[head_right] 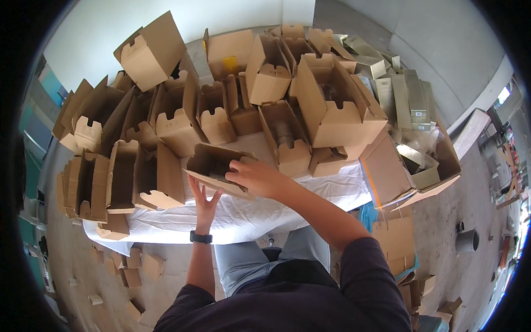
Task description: The person organizes cardboard boxes on a table, picking them up and placing items inside them by hand.
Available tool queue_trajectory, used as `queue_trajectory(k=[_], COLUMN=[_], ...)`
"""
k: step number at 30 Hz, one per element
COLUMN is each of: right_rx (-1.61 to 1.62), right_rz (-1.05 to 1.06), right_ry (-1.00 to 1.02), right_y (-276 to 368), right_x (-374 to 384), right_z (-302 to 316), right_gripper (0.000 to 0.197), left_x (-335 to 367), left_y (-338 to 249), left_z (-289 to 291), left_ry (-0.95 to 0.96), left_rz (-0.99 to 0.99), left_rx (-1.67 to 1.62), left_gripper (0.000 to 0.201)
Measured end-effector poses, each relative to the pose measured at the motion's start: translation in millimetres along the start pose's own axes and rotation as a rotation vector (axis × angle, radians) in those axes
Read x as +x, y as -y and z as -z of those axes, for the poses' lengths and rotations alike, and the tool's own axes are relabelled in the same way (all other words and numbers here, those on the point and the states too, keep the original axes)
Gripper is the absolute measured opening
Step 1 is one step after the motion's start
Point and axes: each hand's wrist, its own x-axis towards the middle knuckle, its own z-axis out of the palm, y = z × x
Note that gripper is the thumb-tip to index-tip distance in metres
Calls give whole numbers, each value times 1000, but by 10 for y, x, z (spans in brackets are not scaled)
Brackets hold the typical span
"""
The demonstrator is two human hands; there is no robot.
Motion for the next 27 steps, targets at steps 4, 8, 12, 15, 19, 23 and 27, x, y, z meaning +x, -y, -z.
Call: queue_trajectory(k=[4,8,12,15,19,23,27], right_rx=[272,599,560,555,257,76,19], right_rz=[-125,-330,-450,-456,-304,-264,-257], right_ry=[-206,-524,-620,-631,-491,-305,-217], right_y=[74,214,371,392,271,50,-139], right_x=[-251,-455,-500,-425,-360,-309,-180], right_z=[-22,-307,-696,-740,-516,-316,-206], right_gripper=[65,87,91,90,93,85,70], left_x=[45,41,128,184,106,178,30], left_y=[5,48,258,420,377,319,475], left_z=[4,111,307,376,310,246,231], left_ry=[23,10,17,179,204,201,111], left_rz=[-1,53,114,146,89,129,34], left_rx=[3,-38,-69,-103,58,195,552], left_gripper=[110,109,95,85,69,64,66])
